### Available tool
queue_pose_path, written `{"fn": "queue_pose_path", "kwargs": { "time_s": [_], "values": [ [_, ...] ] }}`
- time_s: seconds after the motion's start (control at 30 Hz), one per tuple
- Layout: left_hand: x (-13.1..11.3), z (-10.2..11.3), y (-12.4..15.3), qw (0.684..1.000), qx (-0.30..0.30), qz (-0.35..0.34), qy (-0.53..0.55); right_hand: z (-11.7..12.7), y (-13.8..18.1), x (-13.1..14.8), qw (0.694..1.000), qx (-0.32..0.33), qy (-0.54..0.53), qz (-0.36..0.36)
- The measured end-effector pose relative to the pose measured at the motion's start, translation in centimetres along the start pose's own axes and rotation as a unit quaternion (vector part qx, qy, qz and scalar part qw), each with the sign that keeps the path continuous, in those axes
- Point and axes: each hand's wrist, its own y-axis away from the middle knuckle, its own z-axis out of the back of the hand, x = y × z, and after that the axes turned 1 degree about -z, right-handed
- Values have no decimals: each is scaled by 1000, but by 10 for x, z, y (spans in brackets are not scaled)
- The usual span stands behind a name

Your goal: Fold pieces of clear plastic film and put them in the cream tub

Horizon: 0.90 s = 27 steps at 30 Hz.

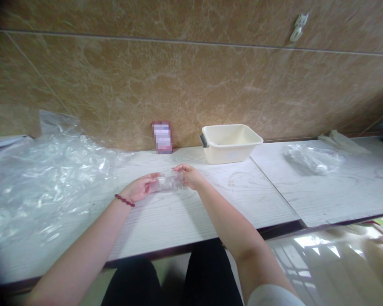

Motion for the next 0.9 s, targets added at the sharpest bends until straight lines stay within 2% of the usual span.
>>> {"fn": "queue_pose_path", "kwargs": {
  "time_s": [0.1,0.23,0.3,0.43,0.6,0.73,0.9],
  "values": [
    [-2,-2,3,1000,18,-6,-7,1,2,1,1000,-6,-15,8],
    [-5,-3,5,999,23,-27,5,3,6,1,998,57,-25,-6],
    [-6,-1,5,999,15,-39,10,4,6,0,998,66,-12,-13],
    [-8,3,4,999,-6,-50,8,4,5,-3,999,53,11,0],
    [-8,2,6,999,-4,-46,-13,7,0,-5,998,9,59,20],
    [-9,1,8,998,20,-34,-38,12,-3,-7,993,-4,108,40],
    [-10,2,10,996,66,-18,-52,17,-3,-6,993,11,109,49]
  ]
}}
